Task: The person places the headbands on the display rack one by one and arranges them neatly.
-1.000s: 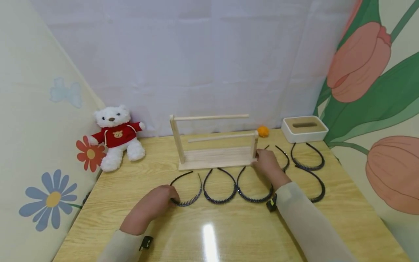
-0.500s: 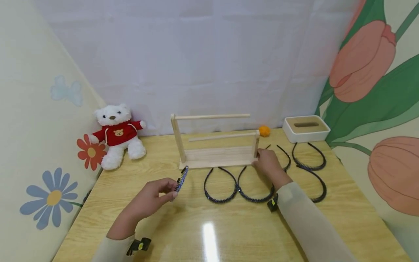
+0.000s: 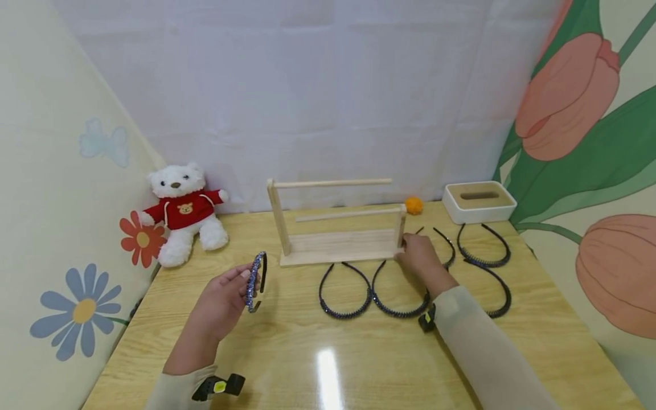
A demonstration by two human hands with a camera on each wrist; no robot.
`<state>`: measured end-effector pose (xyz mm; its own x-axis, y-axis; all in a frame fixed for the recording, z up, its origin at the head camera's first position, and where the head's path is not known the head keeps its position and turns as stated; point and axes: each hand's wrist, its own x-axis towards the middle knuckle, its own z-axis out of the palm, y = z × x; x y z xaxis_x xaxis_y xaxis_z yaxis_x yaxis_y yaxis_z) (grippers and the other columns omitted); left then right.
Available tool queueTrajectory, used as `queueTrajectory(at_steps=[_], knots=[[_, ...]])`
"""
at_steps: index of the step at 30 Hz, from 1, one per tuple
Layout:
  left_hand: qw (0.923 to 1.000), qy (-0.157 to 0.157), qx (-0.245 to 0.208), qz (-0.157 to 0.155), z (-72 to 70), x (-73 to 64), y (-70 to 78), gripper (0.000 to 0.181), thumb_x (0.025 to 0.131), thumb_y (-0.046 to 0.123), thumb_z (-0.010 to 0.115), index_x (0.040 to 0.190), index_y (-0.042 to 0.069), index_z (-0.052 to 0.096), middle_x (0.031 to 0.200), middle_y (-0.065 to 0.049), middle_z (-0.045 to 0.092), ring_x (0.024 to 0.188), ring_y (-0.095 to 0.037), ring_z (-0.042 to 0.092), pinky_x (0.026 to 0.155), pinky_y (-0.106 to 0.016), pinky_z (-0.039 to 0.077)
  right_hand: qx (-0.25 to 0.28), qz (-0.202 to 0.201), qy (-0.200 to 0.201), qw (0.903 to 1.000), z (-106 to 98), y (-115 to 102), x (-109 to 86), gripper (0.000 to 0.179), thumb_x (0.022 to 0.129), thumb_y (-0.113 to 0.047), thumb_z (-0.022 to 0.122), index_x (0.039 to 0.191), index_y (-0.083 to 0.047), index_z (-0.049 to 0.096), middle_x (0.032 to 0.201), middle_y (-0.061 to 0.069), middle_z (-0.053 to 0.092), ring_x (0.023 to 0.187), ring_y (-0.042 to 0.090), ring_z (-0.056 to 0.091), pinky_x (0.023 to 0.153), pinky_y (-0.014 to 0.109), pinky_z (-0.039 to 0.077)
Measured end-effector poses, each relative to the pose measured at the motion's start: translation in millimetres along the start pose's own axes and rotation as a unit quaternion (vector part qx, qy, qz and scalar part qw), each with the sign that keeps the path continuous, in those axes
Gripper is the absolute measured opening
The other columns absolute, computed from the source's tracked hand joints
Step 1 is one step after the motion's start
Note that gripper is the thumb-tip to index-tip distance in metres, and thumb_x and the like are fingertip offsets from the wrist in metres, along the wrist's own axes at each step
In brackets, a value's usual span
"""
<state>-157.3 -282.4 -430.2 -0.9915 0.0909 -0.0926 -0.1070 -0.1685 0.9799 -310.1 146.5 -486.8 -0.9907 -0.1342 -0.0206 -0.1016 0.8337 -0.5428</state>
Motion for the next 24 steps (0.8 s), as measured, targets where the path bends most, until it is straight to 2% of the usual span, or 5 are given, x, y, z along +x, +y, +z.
queueTrajectory(at_steps=[2, 6, 12, 18, 24], knots=[[0.9998, 0.005, -0.019, 0.009, -0.8, -0.6, 2.6, 0.025, 0.118, 0.016, 0.048, 0.121, 0.022, 0.073, 0.108, 0.005, 0.072, 0.097, -0.007, 0.068, 0.081, -0.022, 0.059, -0.001, -0.002, 0.001, 1.0000, -0.3, 0.3, 0.0, 0.040, 0.099, -0.013, 0.078, 0.132, 0.008, 0.070, 0.123, 0.025, 0.076, 0.112, 0.038, 0.072, 0.102, 0.052, 0.060], [0.9967, 0.001, -0.068, 0.044, -1.3, -1.1, 9.4, 0.027, 0.118, 0.012, 0.048, 0.122, 0.017, 0.074, 0.108, 0.003, 0.073, 0.097, -0.008, 0.069, 0.081, -0.021, 0.059, -0.003, -0.005, 0.005, 1.0000, 0.0, 1.0, -0.2, 0.038, 0.099, -0.013, 0.079, 0.130, 0.008, 0.071, 0.119, 0.025, 0.077, 0.109, 0.038, 0.072, 0.100, 0.052, 0.060], [0.9852, -0.002, -0.148, 0.087, -1.5, -0.2, 27.9, 0.029, 0.117, 0.010, 0.049, 0.125, 0.011, 0.076, 0.109, 0.000, 0.075, 0.096, -0.010, 0.071, 0.085, -0.020, 0.059, -0.002, -0.007, 0.005, 1.0000, -0.6, 0.3, -0.4, 0.039, 0.099, -0.013, 0.079, 0.130, 0.008, 0.070, 0.119, 0.025, 0.076, 0.109, 0.038, 0.072, 0.100, 0.052, 0.060], [0.9765, 0.019, -0.190, 0.100, -0.1, 6.1, 57.5, 0.025, 0.114, 0.009, 0.056, 0.123, 0.006, 0.079, 0.109, -0.002, 0.077, 0.096, -0.013, 0.073, 0.087, -0.021, 0.061, -0.003, -0.010, 0.004, 0.9999, -0.7, -0.3, -1.1, 0.038, 0.099, -0.012, 0.079, 0.129, 0.008, 0.071, 0.118, 0.025, 0.076, 0.107, 0.037, 0.072, 0.098, 0.052, 0.060], [0.9674, 0.050, -0.213, 0.128, 10.5, 14.6, 98.1, 0.023, 0.108, 0.007, 0.065, 0.126, 0.003, 0.080, 0.112, -0.005, 0.081, 0.096, -0.016, 0.077, 0.086, -0.023, 0.063, -0.005, -0.007, 0.002, 1.0000, -0.8, -0.1, -1.1, 0.039, 0.098, -0.013, 0.079, 0.130, 0.008, 0.071, 0.119, 0.025, 0.076, 0.109, 0.038, 0.072, 0.100, 0.053, 0.060]])
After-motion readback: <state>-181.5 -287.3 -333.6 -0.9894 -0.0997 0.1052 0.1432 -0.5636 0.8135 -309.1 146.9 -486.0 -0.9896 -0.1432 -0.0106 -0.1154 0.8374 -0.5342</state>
